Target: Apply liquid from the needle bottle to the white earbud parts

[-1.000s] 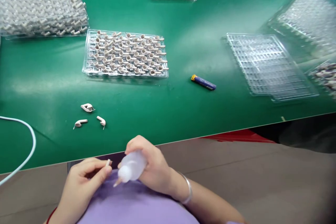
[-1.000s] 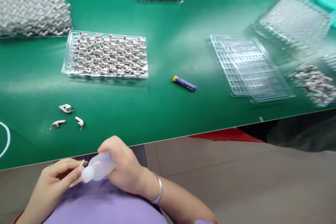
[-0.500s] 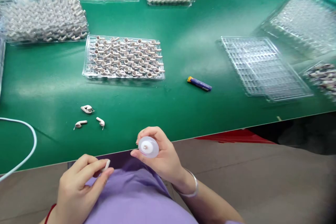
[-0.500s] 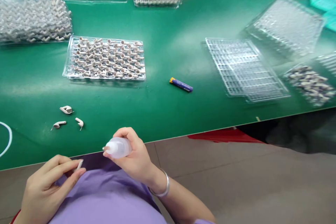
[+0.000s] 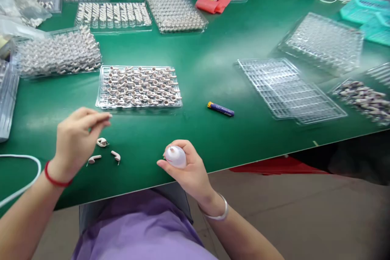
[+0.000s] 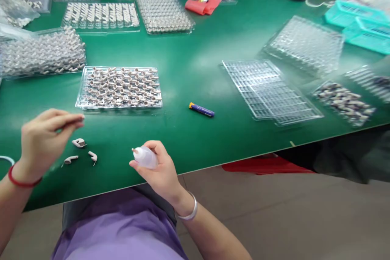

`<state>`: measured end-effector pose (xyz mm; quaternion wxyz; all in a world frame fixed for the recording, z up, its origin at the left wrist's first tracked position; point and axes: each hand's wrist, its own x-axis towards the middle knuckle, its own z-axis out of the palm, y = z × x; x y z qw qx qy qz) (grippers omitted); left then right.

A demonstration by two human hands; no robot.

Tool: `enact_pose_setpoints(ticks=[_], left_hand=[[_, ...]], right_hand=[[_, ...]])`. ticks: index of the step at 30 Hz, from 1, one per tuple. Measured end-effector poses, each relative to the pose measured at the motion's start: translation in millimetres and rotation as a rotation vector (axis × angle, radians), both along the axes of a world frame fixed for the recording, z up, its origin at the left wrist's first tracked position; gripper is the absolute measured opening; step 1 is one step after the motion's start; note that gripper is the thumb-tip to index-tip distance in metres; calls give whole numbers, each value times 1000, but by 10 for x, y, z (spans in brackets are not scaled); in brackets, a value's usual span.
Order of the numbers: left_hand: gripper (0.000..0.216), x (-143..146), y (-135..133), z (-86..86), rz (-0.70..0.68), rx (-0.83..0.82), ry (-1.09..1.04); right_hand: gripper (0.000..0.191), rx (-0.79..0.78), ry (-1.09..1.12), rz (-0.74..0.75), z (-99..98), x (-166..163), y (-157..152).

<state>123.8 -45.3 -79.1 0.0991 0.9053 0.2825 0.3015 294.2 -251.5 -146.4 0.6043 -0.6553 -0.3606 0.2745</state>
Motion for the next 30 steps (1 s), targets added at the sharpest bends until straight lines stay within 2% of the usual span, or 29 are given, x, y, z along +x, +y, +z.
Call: enact_pose_setpoints(ticks=[2, 5, 16, 22, 27, 30], left_hand=[[17, 130, 306, 5, 28, 37, 48], [20, 244, 551, -43, 32, 38, 98], [23, 249, 708, -138, 78, 21, 290], [27, 90, 470, -4, 92, -27, 215], [24, -144, 174, 84, 65, -290, 418], [31, -185, 49, 35, 121, -317, 512]], right_hand=[[31, 2, -13, -11, -22, 4, 3], [29, 20, -1, -12, -35, 1, -14], [29, 35, 18, 14, -28, 17, -24], [29, 15, 12, 12, -39, 19, -40], [29, -4, 4, 18, -45, 26, -41], [30, -10, 4, 23, -47, 27, -40]])
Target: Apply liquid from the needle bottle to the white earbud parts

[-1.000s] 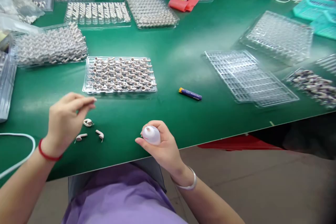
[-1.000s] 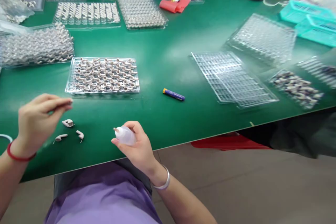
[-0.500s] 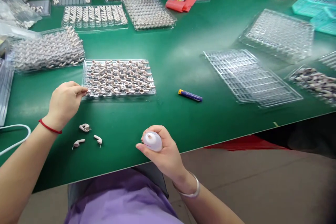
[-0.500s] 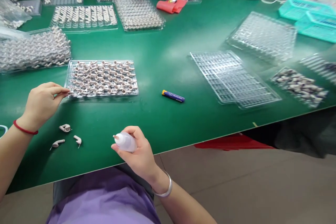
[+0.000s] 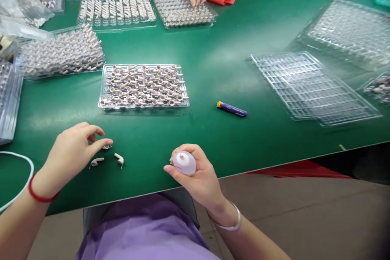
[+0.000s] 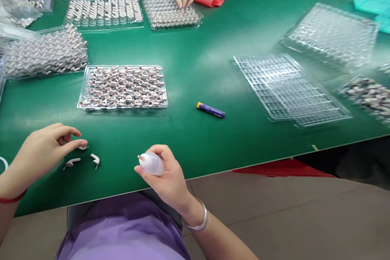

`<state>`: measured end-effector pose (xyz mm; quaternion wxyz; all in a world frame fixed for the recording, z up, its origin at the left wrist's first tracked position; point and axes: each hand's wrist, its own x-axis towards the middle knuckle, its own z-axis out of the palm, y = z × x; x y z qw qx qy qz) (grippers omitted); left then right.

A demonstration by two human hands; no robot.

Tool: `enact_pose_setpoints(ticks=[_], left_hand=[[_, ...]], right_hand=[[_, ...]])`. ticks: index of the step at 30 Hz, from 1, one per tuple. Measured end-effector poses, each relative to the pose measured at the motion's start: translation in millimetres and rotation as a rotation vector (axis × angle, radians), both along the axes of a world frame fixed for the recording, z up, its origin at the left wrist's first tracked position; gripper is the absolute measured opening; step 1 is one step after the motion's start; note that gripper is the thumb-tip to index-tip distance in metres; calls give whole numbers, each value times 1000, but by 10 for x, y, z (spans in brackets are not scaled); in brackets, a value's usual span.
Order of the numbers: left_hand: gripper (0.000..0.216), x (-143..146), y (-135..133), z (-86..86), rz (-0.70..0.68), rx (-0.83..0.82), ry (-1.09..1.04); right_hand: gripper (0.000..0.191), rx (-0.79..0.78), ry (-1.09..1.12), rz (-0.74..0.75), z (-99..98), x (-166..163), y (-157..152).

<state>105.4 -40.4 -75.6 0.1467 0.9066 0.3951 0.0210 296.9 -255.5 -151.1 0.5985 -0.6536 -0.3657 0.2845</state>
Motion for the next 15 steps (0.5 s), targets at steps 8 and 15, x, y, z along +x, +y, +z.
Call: enact_pose_setpoints(ticks=[8, 15], left_hand=[[19, 30, -114, -101, -32, 39, 129], [23, -181, -89, -106, 11, 157, 72]], right_hand=[[30, -16, 7, -8, 16, -4, -11], [30, -18, 30, -3, 33, -4, 7]])
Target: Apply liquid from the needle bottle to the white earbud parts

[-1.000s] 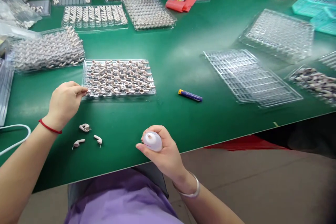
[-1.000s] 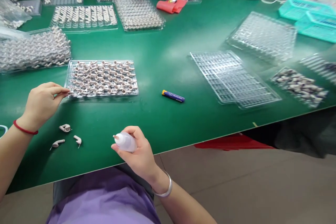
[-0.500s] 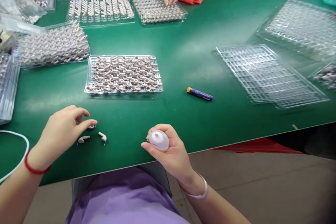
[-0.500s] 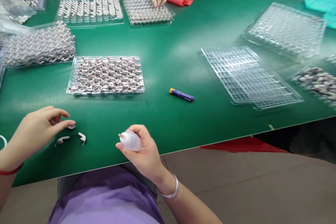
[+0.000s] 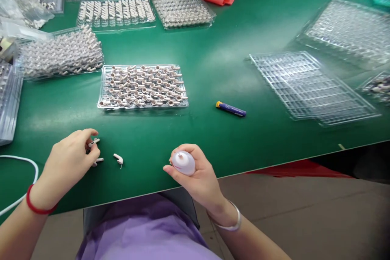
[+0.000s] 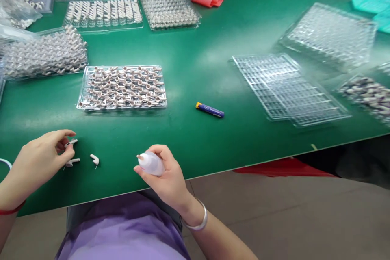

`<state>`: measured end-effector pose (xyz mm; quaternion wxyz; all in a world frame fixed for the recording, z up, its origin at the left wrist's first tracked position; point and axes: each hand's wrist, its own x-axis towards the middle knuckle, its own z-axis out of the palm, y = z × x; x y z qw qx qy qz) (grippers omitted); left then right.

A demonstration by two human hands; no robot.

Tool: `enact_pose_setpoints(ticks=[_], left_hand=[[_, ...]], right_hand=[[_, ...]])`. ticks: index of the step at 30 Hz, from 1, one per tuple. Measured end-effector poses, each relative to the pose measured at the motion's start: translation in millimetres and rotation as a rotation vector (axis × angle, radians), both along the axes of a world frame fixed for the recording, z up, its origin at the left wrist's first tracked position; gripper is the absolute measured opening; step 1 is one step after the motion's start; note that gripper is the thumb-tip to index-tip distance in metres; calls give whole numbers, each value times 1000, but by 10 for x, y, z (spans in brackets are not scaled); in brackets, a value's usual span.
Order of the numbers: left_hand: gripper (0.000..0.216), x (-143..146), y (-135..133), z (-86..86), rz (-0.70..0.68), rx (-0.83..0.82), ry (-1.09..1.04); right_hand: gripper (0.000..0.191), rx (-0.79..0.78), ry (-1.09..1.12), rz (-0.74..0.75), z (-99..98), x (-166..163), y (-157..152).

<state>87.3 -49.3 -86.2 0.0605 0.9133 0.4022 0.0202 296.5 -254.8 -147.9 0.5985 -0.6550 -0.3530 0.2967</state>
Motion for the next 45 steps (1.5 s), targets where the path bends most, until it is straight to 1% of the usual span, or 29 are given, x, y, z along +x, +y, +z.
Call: enact_pose_setpoints(ticks=[4, 6, 8, 11, 13, 20, 27, 31, 33, 35, 38, 41, 45], left_hand=[[25, -87, -3, -44, -20, 179, -47], [24, -122, 2, -59, -28, 225, -83], [24, -156, 13, -67, -48, 229, -117], [25, -205, 28, -76, -81, 185, -156], [23, -227, 23, -82, -79, 168, -183], [15, -263, -92, -123, -44, 269, -394], [14, -304, -94, -212, 8, 215, -394], [15, -331, -165, -180, -44, 252, -443], [19, -350, -282, -154, -91, 269, -466], [29, -368, -448, -142, -148, 245, -486], [38, -371, -732, -153, -201, 144, -530], [35, -328, -966, -165, -193, -20, -584], [28, -246, -1129, -160, -226, -242, -637]], right_hand=[[30, 3, -2, 0, 4, 3, -2], [30, 3, -1, 2, 1, 4, -7], [30, -4, 2, 3, -3, 4, -11], [30, -15, -5, 2, -8, 1, -14], [30, -18, -15, 2, -10, -1, -15], [34, -39, 6, 0, -28, -1, -24], [34, -64, -31, -1, -27, -5, -23], [34, -54, -50, 17, 18, -3, -16], [35, -43, -51, 77, 44, -26, -27], [37, -35, -45, 174, 62, -82, -50], [44, -11, -41, 309, 77, -229, -77], [49, 18, 22, 365, 104, -396, -42], [46, 19, 254, 446, 161, -527, 74]])
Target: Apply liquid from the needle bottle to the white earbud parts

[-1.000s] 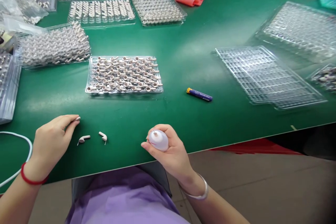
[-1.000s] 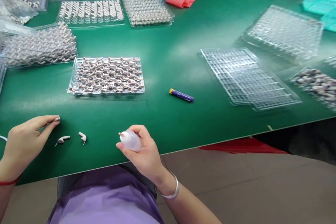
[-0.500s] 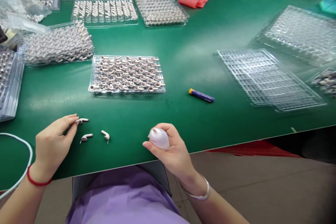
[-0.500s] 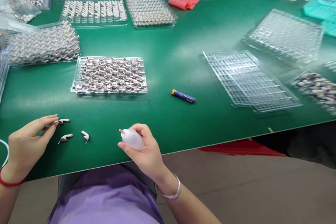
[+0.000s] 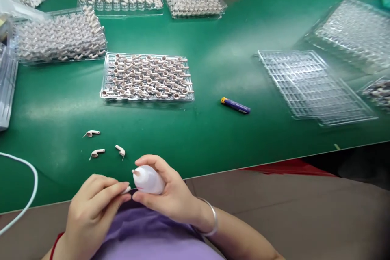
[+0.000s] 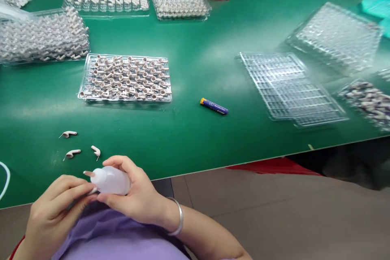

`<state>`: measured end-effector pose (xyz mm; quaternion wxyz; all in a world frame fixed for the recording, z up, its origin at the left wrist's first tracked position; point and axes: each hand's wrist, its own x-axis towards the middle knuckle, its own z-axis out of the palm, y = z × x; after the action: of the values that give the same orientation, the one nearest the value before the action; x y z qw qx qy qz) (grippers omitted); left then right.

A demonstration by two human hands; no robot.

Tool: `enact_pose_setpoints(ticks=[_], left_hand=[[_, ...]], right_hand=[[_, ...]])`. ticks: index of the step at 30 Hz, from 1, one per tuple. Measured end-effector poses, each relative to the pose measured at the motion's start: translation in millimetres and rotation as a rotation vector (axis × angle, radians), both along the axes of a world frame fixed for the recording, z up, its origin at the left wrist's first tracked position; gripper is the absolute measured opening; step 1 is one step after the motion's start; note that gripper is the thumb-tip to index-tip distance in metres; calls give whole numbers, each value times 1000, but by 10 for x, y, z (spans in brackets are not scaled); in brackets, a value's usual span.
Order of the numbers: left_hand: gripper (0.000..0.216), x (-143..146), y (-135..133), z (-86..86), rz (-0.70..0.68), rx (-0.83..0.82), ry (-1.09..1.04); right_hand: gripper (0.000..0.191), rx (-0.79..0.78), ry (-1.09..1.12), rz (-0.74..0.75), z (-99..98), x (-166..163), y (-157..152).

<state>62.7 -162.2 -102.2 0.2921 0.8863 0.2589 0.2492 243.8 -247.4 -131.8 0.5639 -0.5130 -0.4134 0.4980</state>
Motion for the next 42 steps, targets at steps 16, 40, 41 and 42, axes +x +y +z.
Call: enact_pose_setpoints(ticks=[16, 40, 41, 42], left_hand=[[27, 52, -33, -18, -109, -70, -79], [29, 7, -20, -41, -137, -80, -65], [27, 4, -5, -47, -118, -53, -59], [26, 0, 13, -58, -89, -16, -52]], right_hand=[[44, 33, 177, 88, -62, 8, 18], [41, -4, 248, 96, -69, -4, -8], [44, 5, 210, 97, -65, 17, -18], [46, 16, 150, 95, -63, 42, -33]])
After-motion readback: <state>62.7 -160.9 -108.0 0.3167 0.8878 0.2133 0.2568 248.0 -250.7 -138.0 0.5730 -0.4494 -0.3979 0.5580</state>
